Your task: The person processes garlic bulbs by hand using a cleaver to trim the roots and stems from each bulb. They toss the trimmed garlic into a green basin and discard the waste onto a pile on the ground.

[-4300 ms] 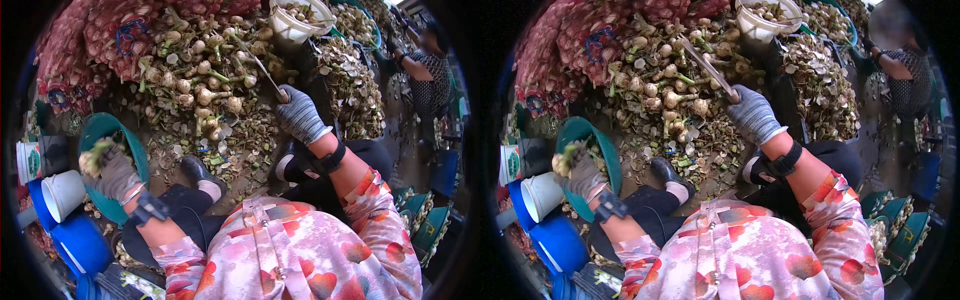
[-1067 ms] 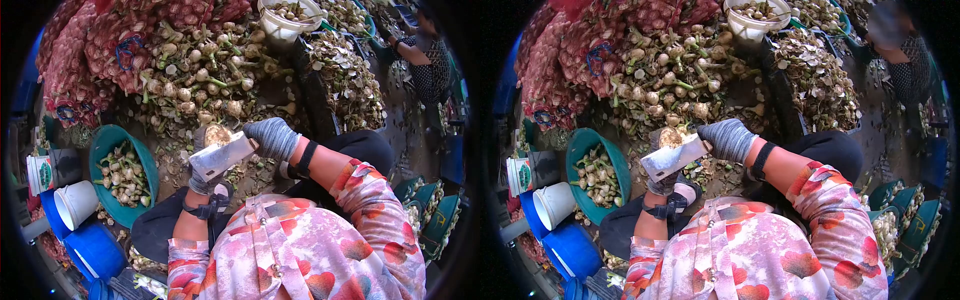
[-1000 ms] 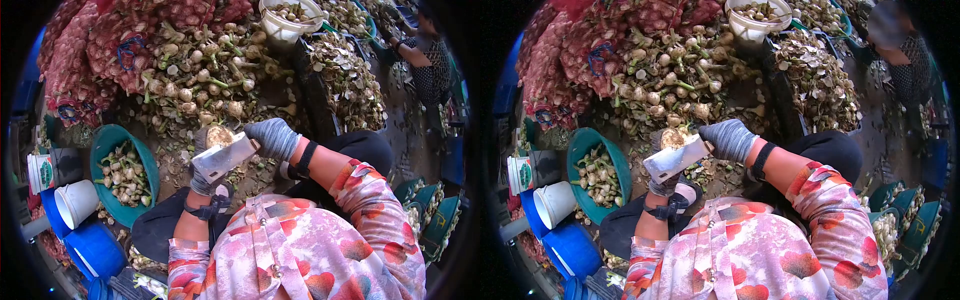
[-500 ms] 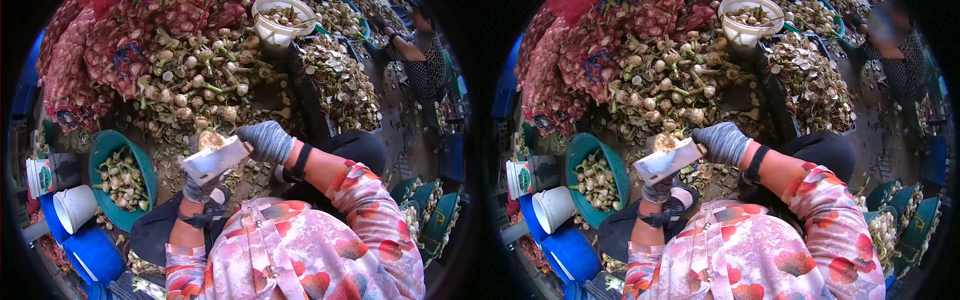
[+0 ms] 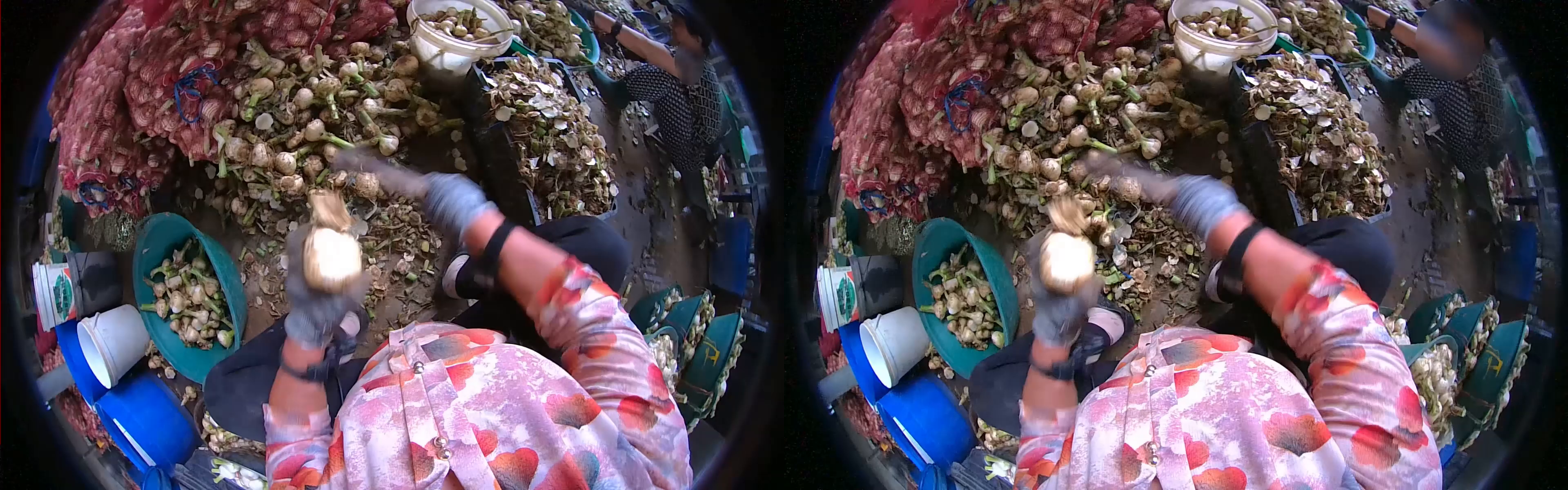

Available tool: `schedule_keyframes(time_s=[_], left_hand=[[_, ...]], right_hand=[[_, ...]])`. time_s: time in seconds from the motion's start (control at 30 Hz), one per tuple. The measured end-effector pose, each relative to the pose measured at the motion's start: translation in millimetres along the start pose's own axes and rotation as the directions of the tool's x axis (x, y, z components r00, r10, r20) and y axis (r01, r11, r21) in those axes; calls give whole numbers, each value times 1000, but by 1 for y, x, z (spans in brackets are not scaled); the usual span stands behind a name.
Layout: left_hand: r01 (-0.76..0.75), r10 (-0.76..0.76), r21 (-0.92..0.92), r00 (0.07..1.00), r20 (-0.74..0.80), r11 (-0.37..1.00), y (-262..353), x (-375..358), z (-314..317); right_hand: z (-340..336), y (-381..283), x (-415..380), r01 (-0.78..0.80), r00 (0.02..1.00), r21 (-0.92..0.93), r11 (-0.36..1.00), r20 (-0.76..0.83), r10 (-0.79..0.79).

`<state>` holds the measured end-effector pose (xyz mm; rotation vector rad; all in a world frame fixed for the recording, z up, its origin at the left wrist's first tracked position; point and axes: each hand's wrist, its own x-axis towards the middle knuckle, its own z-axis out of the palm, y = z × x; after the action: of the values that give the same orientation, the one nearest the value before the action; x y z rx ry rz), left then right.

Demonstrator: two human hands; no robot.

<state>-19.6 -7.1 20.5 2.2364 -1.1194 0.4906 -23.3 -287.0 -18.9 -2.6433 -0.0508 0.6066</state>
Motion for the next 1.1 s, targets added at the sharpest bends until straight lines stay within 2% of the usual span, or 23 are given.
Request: schedule_keyframes(time_s=[0.03, 0.1, 0.17, 0.2, 0.23, 0.27, 0.3, 0.33, 0.37, 0.43, 0.47, 0.53, 0.57, 0.6, 0.63, 0.67, 0.73, 0.77, 0.83, 0.87, 0.97, 1.03, 1.1], left_hand=[[369, -355, -564, 924, 140, 739, 19, 23, -33], [299, -286, -522, 952, 108, 798, 3, 18, -34], [506, -646, -789, 740, 188, 349, -4, 11, -14], [576, -598, -752, 738, 312, 319, -9, 12, -5], [442, -539, -815, 819, 196, 375, -7, 15, 8], [437, -467, -749, 863, 193, 498, -9, 16, 14], [403, -385, -677, 904, 188, 616, -10, 17, 20], [420, -372, -668, 901, 224, 614, -15, 6, 31], [417, -373, -671, 902, 219, 613, -12, 12, 28], [416, -321, -596, 909, 265, 686, -3, 25, 14], [419, -326, -595, 908, 263, 686, -10, 16, 21], [343, -319, -438, 939, 130, 831, -32, -6, 42], [419, -508, -898, 808, 300, 137, -23, 3, 44], [483, -431, -642, 866, 253, 595, -31, -3, 39], [390, -331, -219, 906, 262, 894, -40, -9, 34], [391, -333, -217, 906, 262, 894, -41, -14, 34], [-46, -9, 195, 962, 274, 980, -41, -25, 37], [-47, -9, 195, 962, 274, 980, -44, -33, 47], [429, -408, 56, 800, 440, 902, -50, -49, 68], [578, -480, -84, 743, 466, 812, -48, -49, 69], [422, -365, -110, 867, 338, 900, -47, -54, 65], [476, -374, -320, 867, 330, 819, -47, -51, 63], [281, -229, -94, 900, 370, 955, -33, -30, 39]], right_hand=[[3, 45, 9, -155, 977, -5, 988, 149, 154], [3, 32, 11, -351, 904, 291, 890, -140, 403], [24, 17, 15, -105, 947, 510, 854, -211, 243], [8, -16, 2, 13, 951, 578, 816, -258, 168], [-4, -40, -5, -92, 977, 691, 717, -77, 199], [19, -35, 2, 403, 868, 394, 826, -452, -207], [-25, -80, -20, 54, 998, 889, 455, -59, -3], [-17, -77, -17, -198, 978, 923, 331, 210, -1], [13, -75, -7, -151, 982, 977, 149, 166, -94], [-10, -91, -15, 37, 995, 924, 382, 2, -102], [-9, -92, -16, 35, 994, 923, 383, 6, -105], [-10, -92, -18, 286, 956, 812, 509, -277, -96], [-11, -90, -18, 290, 956, 811, 508, -275, -107], [-12, -86, -19, 314, 944, 690, 652, -303, -135], [-12, -84, -21, 327, 931, 545, 772, -326, -164], [-14, -83, -20, 365, 919, 465, 807, -321, -231], [-17, -88, -24, 332, 936, 399, 855, -252, -246], [-18, -90, -25, 302, 950, 326, 896, -181, -255], [-18, -84, -27, 344, 935, 251, 905, -184, -305], [-24, -84, -29, 345, 933, 212, 915, -185, -309], [-27, -81, -29, 333, 933, 149, 931, -194, -302], [-25, -75, -28, 316, 939, 97, 944, -177, -296], [-32, -79, -28, 242, 965, 94, 966, -127, -230]])
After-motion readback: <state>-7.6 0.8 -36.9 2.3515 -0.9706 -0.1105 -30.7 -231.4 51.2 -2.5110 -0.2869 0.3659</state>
